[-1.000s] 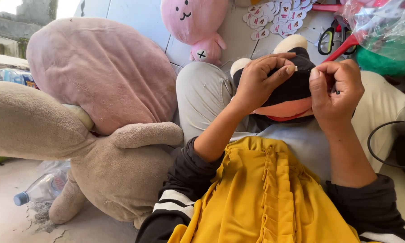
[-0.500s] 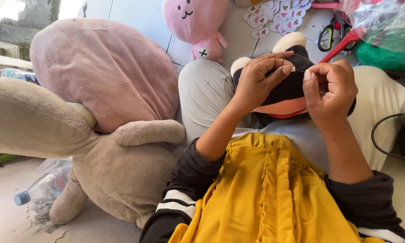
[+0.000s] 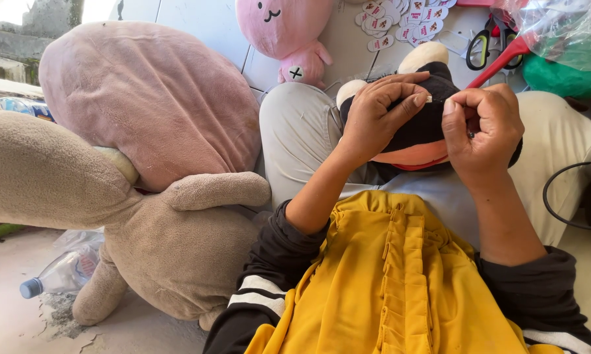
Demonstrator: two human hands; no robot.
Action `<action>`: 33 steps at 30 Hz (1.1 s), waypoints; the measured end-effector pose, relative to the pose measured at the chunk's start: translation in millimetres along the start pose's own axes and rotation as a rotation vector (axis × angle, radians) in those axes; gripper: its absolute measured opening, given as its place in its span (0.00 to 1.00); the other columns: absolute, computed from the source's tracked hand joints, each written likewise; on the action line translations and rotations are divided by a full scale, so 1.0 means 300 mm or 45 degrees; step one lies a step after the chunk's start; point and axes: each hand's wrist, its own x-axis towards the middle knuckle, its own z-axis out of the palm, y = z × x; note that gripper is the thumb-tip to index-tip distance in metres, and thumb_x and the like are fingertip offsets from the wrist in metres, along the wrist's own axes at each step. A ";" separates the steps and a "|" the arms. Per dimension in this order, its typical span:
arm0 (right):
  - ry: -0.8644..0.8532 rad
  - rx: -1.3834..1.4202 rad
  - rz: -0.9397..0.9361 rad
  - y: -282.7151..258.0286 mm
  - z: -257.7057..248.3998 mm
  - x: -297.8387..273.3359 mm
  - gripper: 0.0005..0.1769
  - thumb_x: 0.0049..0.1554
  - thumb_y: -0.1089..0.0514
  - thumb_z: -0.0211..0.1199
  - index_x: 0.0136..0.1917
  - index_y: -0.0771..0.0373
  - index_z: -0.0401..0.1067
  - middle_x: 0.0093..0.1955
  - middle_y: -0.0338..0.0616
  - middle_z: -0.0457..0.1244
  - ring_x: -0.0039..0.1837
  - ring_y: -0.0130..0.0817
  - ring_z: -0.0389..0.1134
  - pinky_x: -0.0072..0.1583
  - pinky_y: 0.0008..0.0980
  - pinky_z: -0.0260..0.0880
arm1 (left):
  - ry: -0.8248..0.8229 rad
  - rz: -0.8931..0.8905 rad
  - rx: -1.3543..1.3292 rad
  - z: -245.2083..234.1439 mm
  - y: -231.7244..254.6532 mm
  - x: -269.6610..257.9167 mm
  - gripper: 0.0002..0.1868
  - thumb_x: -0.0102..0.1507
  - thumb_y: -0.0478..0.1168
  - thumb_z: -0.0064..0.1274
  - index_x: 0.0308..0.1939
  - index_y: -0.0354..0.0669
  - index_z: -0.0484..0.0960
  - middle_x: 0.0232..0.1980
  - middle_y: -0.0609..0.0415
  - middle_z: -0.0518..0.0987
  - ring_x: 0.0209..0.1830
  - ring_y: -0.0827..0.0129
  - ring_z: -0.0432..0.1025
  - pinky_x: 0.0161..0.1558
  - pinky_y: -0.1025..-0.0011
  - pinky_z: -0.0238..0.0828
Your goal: Manually attaching tags to plush toys using plastic fasteners
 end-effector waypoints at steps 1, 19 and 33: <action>-0.003 -0.007 -0.014 0.002 0.001 -0.001 0.04 0.72 0.72 0.63 0.52 0.77 0.74 0.47 0.57 0.60 0.46 0.41 0.60 0.43 0.33 0.63 | -0.003 0.007 0.000 -0.001 0.001 0.000 0.14 0.69 0.47 0.48 0.36 0.44 0.83 0.40 0.62 0.85 0.60 0.64 0.78 0.57 0.67 0.75; 0.012 -0.071 -0.015 0.010 0.012 -0.007 0.04 0.72 0.71 0.62 0.52 0.75 0.75 0.47 0.55 0.61 0.47 0.43 0.61 0.44 0.35 0.64 | 0.008 0.003 0.017 0.000 -0.003 -0.001 0.13 0.68 0.47 0.49 0.36 0.45 0.84 0.41 0.62 0.86 0.60 0.65 0.78 0.58 0.67 0.75; -0.007 0.021 -0.018 -0.003 0.008 -0.004 0.03 0.71 0.72 0.62 0.52 0.76 0.74 0.46 0.55 0.60 0.47 0.42 0.59 0.42 0.33 0.62 | 0.007 -0.067 0.002 -0.001 -0.010 0.001 0.13 0.67 0.47 0.51 0.38 0.45 0.86 0.47 0.54 0.87 0.60 0.66 0.78 0.59 0.67 0.75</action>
